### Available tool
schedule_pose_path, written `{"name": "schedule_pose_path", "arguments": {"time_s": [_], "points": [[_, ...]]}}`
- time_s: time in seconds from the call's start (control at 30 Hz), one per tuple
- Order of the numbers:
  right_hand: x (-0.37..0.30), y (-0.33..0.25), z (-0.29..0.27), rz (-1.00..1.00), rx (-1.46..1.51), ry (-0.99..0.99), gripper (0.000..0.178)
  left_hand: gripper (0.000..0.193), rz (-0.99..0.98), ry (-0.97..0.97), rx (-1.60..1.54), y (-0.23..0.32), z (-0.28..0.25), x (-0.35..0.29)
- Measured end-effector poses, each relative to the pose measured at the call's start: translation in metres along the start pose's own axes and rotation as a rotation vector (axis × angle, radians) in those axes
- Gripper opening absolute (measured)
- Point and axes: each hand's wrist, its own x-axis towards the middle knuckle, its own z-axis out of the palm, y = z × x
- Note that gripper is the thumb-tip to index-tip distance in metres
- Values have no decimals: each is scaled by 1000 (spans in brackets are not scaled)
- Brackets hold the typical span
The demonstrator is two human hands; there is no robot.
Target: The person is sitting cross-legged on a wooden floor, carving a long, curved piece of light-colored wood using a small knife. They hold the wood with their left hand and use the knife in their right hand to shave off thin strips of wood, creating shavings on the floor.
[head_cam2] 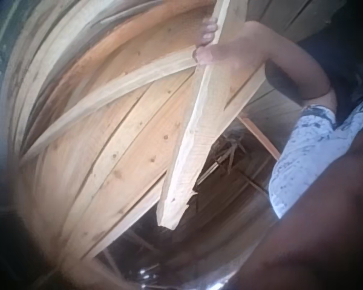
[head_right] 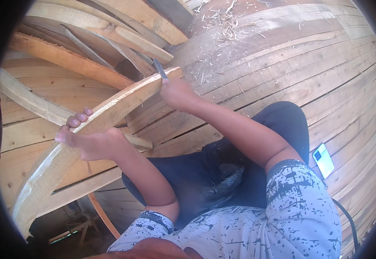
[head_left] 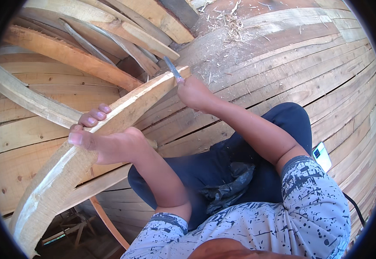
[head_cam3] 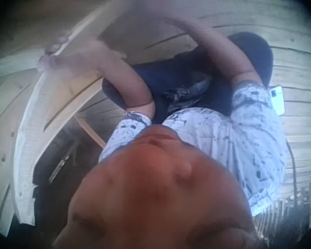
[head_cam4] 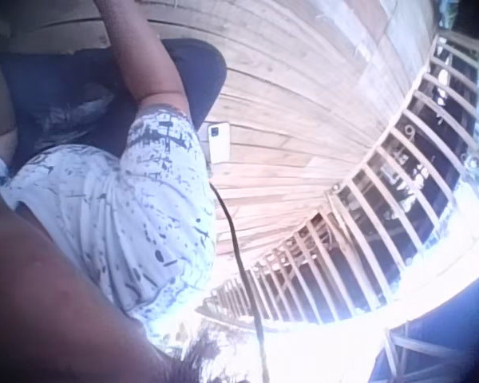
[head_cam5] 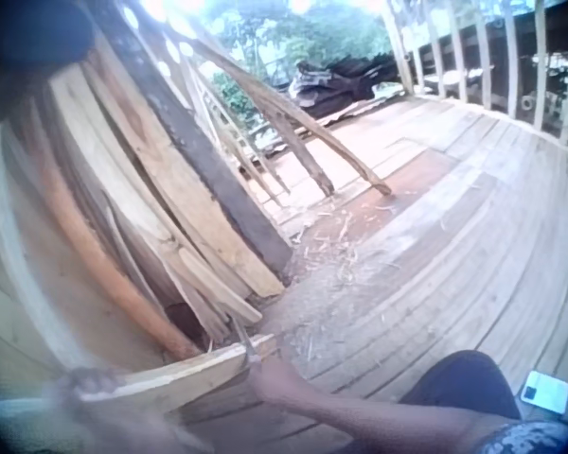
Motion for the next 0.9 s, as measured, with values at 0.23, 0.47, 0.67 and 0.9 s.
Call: {"name": "schedule_pose_path", "arguments": {"time_s": [0.23,0.47,0.67,0.9], "points": [[1,-17,-11,72,139,-37,52,48,83,-97,7,-2,4,-7],[-8,-22,-6,179,230,-104,47,48,46,-51,-10,-6,-7,0],[-5,-31,-5,246,360,-177,42,47,38,-57,-19,-6,-7,1],[-10,-34,-13,187,244,-134,48,49,11,-62,-40,-5,0,-2]]}}
